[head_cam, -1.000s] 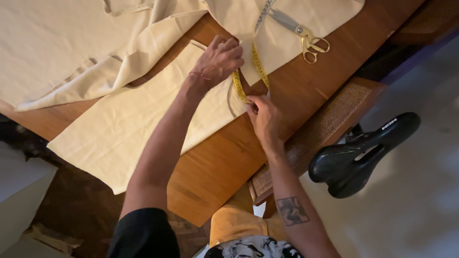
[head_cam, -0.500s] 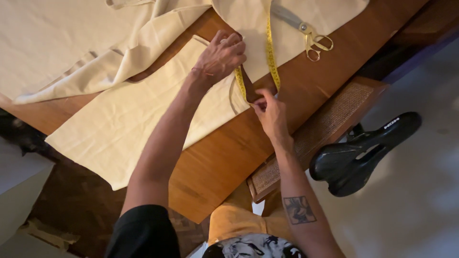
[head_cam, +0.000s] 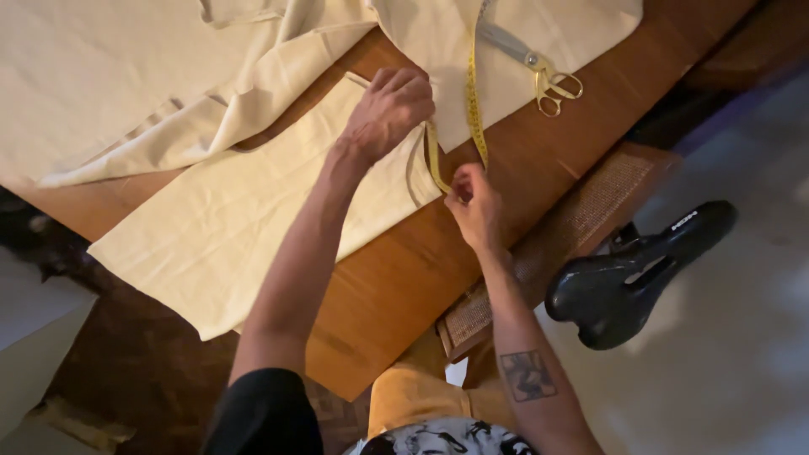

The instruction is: The recorder is cutting and measuring cream-colored fabric using scissors and a measuring tape on a workshop table.

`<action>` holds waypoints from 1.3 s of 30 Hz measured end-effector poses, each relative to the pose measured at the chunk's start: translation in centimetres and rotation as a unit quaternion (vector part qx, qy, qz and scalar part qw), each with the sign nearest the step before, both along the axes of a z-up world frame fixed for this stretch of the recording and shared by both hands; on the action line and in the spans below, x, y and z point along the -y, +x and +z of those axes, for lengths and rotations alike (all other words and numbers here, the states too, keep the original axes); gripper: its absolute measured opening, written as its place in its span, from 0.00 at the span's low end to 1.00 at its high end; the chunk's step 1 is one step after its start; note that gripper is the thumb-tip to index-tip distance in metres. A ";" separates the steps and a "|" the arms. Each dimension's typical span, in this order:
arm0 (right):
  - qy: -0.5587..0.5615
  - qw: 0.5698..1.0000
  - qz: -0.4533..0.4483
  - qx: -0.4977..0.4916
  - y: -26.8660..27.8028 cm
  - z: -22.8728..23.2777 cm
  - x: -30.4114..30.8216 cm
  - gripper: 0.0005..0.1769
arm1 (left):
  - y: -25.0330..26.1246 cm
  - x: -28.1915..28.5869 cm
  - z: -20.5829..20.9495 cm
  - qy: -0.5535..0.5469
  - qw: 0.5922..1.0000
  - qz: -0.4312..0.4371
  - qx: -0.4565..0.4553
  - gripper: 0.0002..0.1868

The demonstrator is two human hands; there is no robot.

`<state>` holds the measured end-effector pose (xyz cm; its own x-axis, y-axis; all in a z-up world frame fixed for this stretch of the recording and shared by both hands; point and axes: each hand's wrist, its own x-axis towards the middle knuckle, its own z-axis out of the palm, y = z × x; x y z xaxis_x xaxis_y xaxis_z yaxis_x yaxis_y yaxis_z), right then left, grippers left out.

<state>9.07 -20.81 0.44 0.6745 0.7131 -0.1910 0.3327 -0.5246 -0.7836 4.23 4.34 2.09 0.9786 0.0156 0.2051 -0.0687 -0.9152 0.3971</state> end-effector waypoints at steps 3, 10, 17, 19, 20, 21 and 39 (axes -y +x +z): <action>0.059 0.995 -0.025 -0.074 0.5 0.8 1.0 0.18 | -1.5 2.1 1.8 0.023 0.992 0.074 0.103 0.17; 0.282 0.894 -0.092 -0.336 1.0 6.5 1.2 0.19 | -6.3 10.4 10.0 -0.250 0.958 0.113 0.084 0.18; 0.305 0.902 0.015 -0.305 0.0 12.2 0.9 0.20 | -9.6 13.1 13.0 -0.252 0.944 0.178 0.119 0.22; 0.263 0.929 0.043 -0.255 -0.2 14.3 0.6 0.23 | -10.4 14.3 12.2 -0.275 0.932 0.204 0.120 0.20; 0.212 0.951 0.068 -0.213 -0.6 15.4 0.7 0.27 | -11.1 15.2 11.9 -0.303 0.917 0.235 0.109 0.18; 0.216 0.951 0.072 -0.209 -0.9 15.2 0.8 0.27 | -11.7 15.9 12.4 -0.300 0.917 0.236 0.115 0.18; 0.152 0.885 0.330 0.292 13.3 17.9 -0.6 0.43 | -36.1 41.8 6.3 -0.332 0.827 0.450 -0.058 0.19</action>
<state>22.39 -20.20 18.32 0.0124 0.9472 0.3205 0.8827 0.1403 -0.4486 -31.88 -37.43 8.37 0.5223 0.8199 -0.2345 0.5948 -0.1532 0.7892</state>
